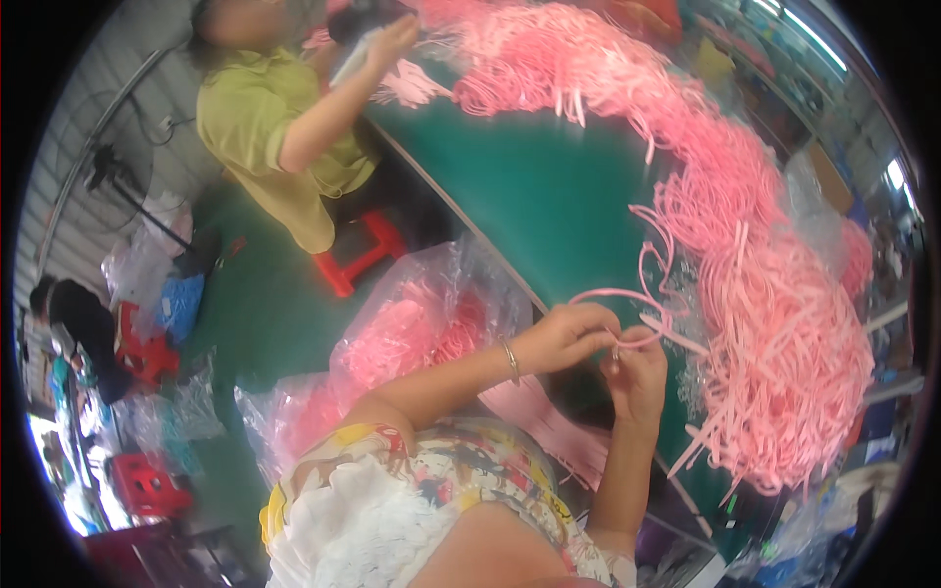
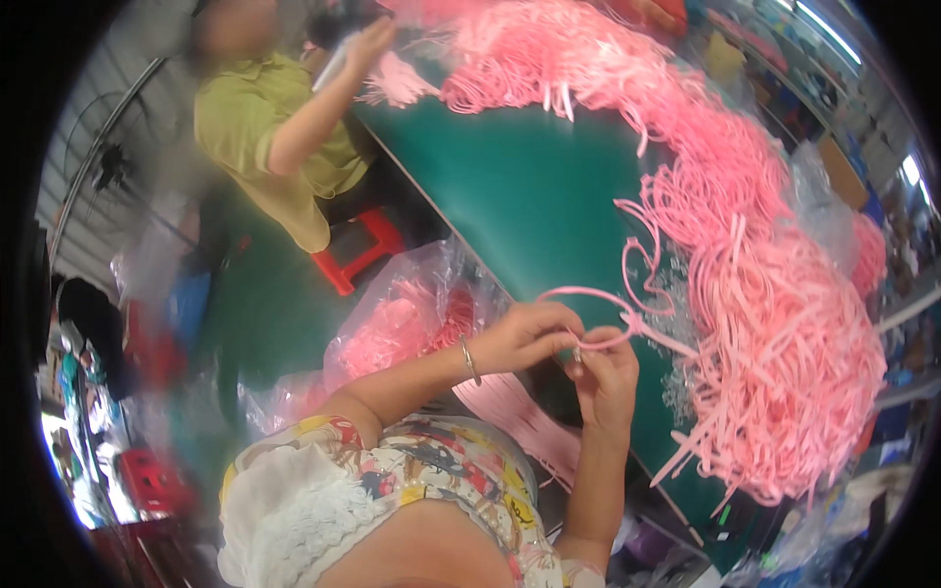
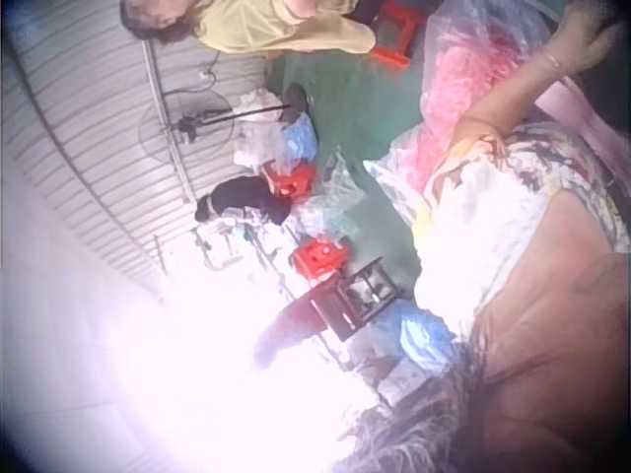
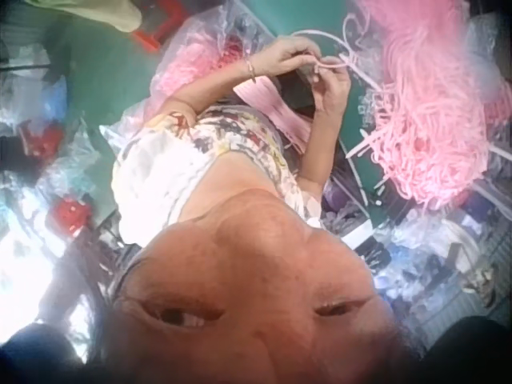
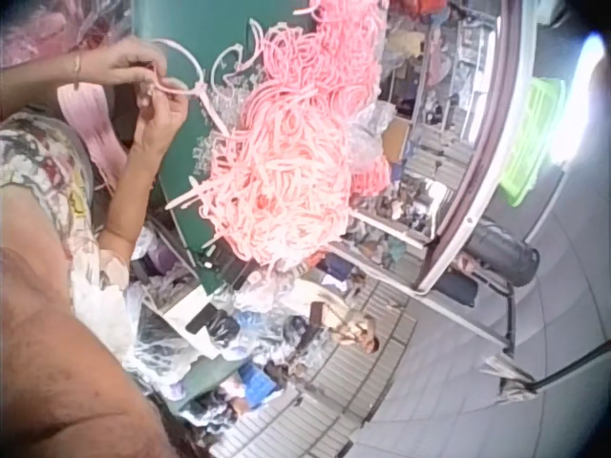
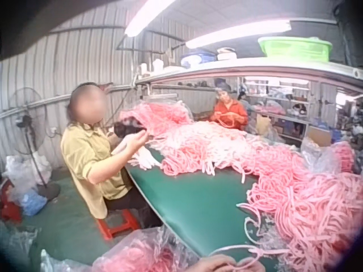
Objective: The person sits at a green table and repeatedly picks up pink elastic bands and small clear plastic clips. They insert the clips into the ends of the bands to form loops, then place the finished items into a pile on the table. The process is repetitive and involves handling materials from a plastic bag and a loose pile.
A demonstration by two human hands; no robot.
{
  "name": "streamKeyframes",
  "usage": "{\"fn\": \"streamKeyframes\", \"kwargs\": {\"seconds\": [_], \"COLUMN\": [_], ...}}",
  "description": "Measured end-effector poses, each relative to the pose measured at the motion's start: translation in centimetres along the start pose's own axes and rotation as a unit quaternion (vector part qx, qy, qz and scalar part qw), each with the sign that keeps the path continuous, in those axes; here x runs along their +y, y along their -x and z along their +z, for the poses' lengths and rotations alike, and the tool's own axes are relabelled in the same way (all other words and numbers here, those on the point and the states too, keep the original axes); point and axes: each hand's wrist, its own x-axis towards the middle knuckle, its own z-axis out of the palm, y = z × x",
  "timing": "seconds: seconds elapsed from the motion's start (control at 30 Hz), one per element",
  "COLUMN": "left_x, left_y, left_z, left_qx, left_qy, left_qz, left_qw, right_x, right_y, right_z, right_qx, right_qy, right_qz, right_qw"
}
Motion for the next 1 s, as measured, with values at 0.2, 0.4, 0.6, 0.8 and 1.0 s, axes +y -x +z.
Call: {"fn": "streamKeyframes", "kwargs": {"seconds": [0.2,0.4,0.6,0.8,1.0], "left_x": [1.5,0.9,1.3,2.6,2.3], "left_y": [0.0,0.5,1.4,2.3,3.1], "left_z": [-1.3,-2.4,-2.5,-2.6,-2.2], "left_qx": [-0.079,-0.181,-0.213,-0.192,-0.226], "left_qy": [0.071,0.079,0.268,0.205,0.128], "left_qz": [-0.064,-0.150,-0.195,-0.207,-0.149], "left_qw": [0.992,0.969,0.919,0.937,0.954], "right_x": [0.2,0.7,1.2,1.4,1.8], "right_y": [0.8,1.3,2.2,3.0,4.1], "right_z": [-0.2,0.4,0.6,1.4,0.7], "right_qx": [0.021,0.000,-0.020,-0.029,-0.028], "right_qy": [0.040,0.090,0.126,0.144,0.197], "right_qz": [0.019,0.023,0.032,0.002,0.031], "right_qw": [0.999,0.996,0.991,0.989,0.979]}}
